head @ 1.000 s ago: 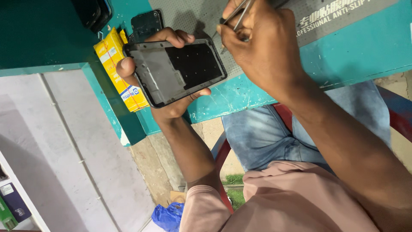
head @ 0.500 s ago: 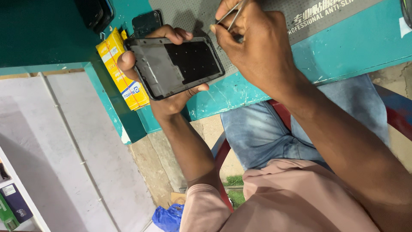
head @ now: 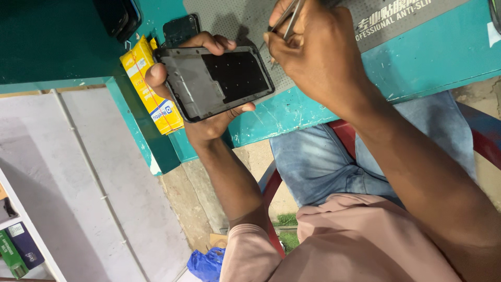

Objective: The person applies liquid from a bottle to the inside of a smartphone casing, then uses tweezers to scrape and clean the edges. They also use a toothbrush to scrub the interior surfaces of the casing.

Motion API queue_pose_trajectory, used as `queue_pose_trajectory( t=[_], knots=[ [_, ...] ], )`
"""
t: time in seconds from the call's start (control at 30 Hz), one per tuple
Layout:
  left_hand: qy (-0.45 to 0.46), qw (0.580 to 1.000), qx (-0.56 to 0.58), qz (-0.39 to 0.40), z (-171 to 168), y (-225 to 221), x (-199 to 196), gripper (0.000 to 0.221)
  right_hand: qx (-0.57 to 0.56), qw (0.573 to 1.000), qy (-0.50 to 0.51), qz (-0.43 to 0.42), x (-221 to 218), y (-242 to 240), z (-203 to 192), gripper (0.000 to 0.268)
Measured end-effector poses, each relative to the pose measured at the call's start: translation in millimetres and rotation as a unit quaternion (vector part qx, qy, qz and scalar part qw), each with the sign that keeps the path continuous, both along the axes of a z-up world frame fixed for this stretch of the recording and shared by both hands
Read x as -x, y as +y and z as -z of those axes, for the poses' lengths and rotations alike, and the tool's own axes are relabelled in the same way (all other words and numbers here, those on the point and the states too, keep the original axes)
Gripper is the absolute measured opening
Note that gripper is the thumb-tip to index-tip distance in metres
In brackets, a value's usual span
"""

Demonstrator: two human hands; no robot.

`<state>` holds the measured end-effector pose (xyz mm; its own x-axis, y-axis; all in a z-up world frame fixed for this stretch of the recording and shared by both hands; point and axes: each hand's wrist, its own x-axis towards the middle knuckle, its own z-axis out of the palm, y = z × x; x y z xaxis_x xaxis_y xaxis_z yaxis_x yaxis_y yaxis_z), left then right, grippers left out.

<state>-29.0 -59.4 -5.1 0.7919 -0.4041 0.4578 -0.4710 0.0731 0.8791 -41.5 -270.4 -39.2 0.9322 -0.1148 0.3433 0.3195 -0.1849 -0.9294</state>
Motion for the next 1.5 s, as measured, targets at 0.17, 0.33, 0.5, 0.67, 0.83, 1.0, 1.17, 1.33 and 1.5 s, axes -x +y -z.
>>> queue_pose_trajectory(
  t=[0.17, 0.33, 0.5, 0.67, 0.83, 1.0, 1.17, 1.33, 1.5],
  knots=[
    [-0.010, 1.000, -0.002, 0.000, 6.0, 4.5, -1.3, 0.115, -0.033, 0.999, 0.018, 0.005, 3.2, -1.3, -1.0, 0.023],
    [-0.029, 0.999, -0.009, -0.016, 6.2, 5.9, 1.6, 0.123, -0.020, 0.997, 0.016, 0.078, 5.8, 2.4, -11.5, 0.024],
    [0.019, 0.993, 0.101, -0.054, -6.9, 2.8, 10.2, 0.127, 0.189, 0.967, -0.054, 0.162, 7.9, -4.8, -23.2, 0.026],
    [0.140, 0.916, 0.371, 0.057, -8.3, -6.6, 23.2, 0.096, 0.357, 0.910, -0.029, 0.210, 10.5, -22.7, -36.3, 0.021],
    [0.196, 0.822, 0.513, 0.152, -0.7, -13.0, 25.6, 0.075, 0.423, 0.852, -0.078, 0.299, 52.1, -75.3, -36.0, 0.028],
    [0.283, 0.758, 0.553, 0.202, 3.7, -15.7, 25.4, 0.073, 0.468, 0.848, -0.058, 0.240, 72.7, -107.3, -10.6, 0.032],
    [0.272, 0.744, 0.558, 0.245, 13.3, -11.2, 21.2, 0.068, 0.266, 0.944, -0.033, 0.193, 73.6, -86.3, -9.3, 0.039],
    [0.284, 0.746, 0.550, 0.246, 30.3, -11.0, 18.1, 0.078, 0.145, 0.985, 0.026, 0.089, 118.5, -49.6, -53.6, 0.020],
    [0.274, 0.742, 0.551, 0.265, 36.0, -8.2, 15.9, 0.075, 0.203, 0.977, 0.066, -0.019, 123.2, -14.9, -81.4, 0.026]
  ],
)
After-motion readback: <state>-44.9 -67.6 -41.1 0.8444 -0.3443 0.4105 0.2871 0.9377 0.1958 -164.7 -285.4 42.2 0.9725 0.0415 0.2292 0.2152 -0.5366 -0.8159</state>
